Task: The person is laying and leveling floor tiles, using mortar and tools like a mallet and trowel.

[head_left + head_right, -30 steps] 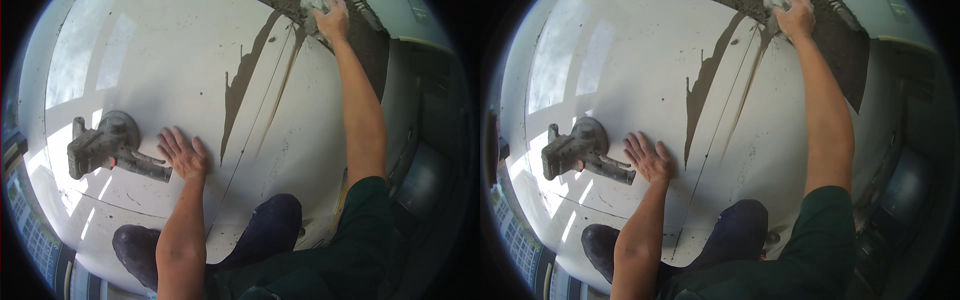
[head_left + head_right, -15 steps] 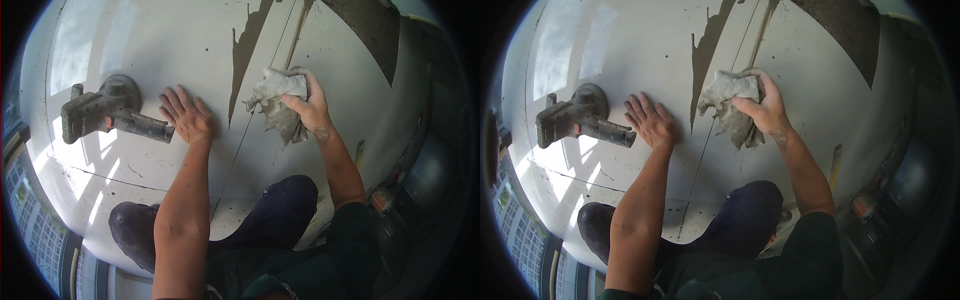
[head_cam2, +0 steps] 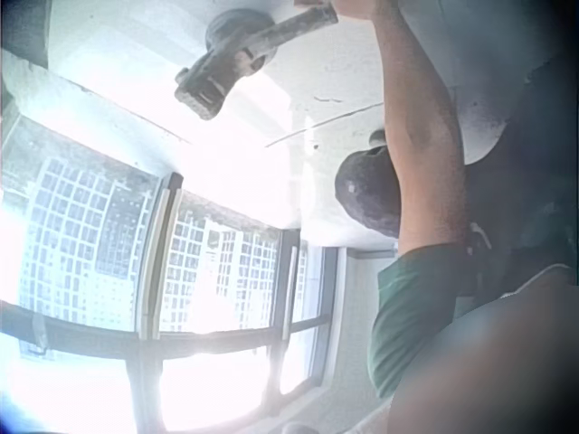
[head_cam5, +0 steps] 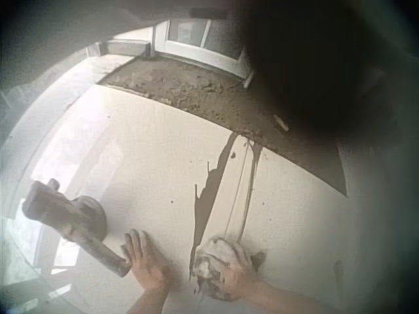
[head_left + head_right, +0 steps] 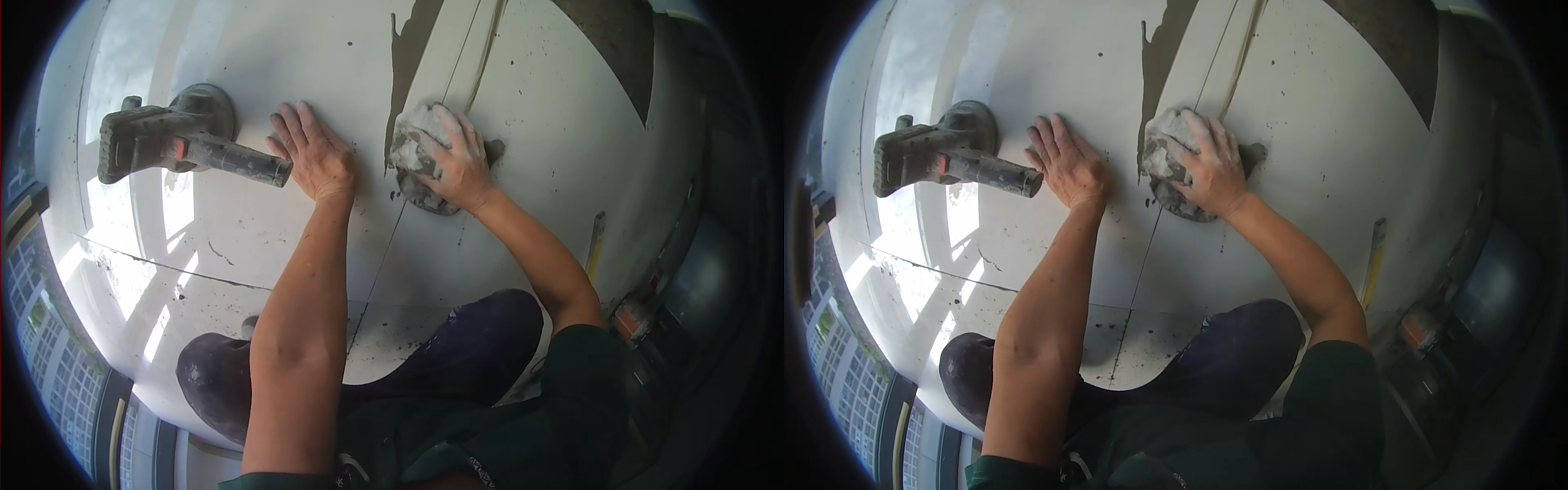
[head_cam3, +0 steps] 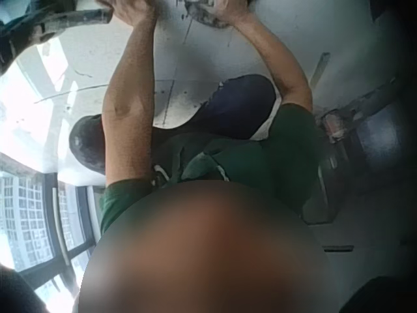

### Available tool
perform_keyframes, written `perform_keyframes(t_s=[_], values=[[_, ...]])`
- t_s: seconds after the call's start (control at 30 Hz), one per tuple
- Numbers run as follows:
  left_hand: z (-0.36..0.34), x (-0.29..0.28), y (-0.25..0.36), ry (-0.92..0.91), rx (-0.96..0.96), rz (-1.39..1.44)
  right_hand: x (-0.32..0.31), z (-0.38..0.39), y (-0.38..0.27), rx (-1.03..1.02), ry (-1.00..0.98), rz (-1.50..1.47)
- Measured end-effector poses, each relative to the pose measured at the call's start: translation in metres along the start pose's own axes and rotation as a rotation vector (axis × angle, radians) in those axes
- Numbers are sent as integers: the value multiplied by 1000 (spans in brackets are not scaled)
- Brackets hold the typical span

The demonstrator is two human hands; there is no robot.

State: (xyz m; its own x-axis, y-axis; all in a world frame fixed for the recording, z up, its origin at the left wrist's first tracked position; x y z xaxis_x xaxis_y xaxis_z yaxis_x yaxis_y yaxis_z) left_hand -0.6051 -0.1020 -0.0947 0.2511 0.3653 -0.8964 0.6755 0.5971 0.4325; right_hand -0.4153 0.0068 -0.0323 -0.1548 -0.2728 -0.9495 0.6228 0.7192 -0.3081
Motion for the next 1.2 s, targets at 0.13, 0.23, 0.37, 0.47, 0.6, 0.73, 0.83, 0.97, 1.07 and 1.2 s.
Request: perform_keyframes(t_s=[0.13, 0.23, 0.37, 0.47, 0.6, 0.73, 0.83, 0.97, 1.07, 1.2], values=[[-1, -3, -3, 21, 12, 24, 2, 18, 8, -100, 160, -173], [2, -6, 0, 172, -46, 158, 10, 43, -26, -491, 77, -179], [4, -8, -1, 155, -132, 115, 27, 4, -27, -590, -148, -128], [2, -10, -7, 141, -72, 33, 18, -70, -6, -484, 17, -91], [-1, -7, -3, 69, -41, -58, -5, -178, 52, -333, 75, 46], [-6, -2, 13, -8, -49, -102, -36, -278, 163, -85, 271, 252], [-6, -7, 3, -43, -73, -136, -90, -337, 178, 537, 21, 185], [-8, -9, 5, -49, -75, -130, -124, -314, 189, 230, 385, 56], [-7, -11, 1, -78, -85, -175, -93, -235, 160, -140, 403, -7], [-12, -10, 8, -46, -78, -155, -51, -180, 162, -148, 191, 48]])
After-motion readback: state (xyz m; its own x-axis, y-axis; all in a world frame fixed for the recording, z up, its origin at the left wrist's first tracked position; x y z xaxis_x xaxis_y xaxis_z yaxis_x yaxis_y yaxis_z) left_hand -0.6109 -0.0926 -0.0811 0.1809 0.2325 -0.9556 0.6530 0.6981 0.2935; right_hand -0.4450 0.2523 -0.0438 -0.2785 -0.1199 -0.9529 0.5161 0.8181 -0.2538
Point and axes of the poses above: each hand's wrist, its own z-axis away from the middle knuckle, its own x-axis out of the palm, y = z × x, the point moved 3 cm from there along -z, towards the middle knuckle, and after that the axes turned 9 degrees about x, right-handed, at the moved point
